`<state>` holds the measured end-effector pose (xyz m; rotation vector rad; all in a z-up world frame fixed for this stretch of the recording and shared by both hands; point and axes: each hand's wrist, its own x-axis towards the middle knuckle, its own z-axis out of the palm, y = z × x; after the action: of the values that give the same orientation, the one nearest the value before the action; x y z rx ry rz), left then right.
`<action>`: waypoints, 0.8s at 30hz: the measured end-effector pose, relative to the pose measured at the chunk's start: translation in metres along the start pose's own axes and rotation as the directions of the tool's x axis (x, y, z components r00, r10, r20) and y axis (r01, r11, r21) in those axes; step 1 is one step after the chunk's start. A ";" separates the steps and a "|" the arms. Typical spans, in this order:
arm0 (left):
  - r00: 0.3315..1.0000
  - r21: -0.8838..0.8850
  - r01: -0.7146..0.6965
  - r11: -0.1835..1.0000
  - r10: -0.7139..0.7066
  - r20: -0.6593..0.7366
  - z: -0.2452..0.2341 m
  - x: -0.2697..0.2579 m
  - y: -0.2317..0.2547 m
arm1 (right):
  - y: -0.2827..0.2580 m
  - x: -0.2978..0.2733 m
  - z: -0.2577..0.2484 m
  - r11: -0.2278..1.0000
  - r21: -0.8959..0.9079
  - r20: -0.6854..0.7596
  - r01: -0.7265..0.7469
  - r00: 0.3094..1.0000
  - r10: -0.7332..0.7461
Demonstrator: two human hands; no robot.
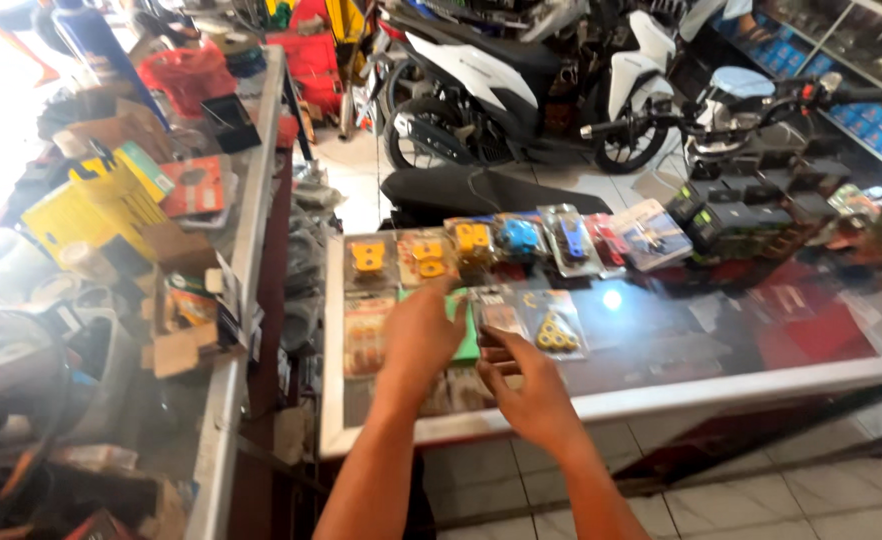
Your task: The person picks up several packaged motorcycle parts from a wall rack and places them on a glass counter, then handles a small component and its packaging.
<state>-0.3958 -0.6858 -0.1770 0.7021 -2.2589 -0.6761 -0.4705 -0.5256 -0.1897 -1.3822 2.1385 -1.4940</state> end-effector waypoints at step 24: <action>0.845 0.002 0.512 0.859 -0.503 -0.180 0.031 0.077 -0.178 | 0.035 0.189 0.165 0.775 0.384 0.203 -0.501 0.865 0.458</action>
<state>-0.4148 -0.8554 -0.2747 1.3605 -1.9370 -0.7676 -0.4941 -0.7741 -0.2341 -0.6692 1.7660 -1.5090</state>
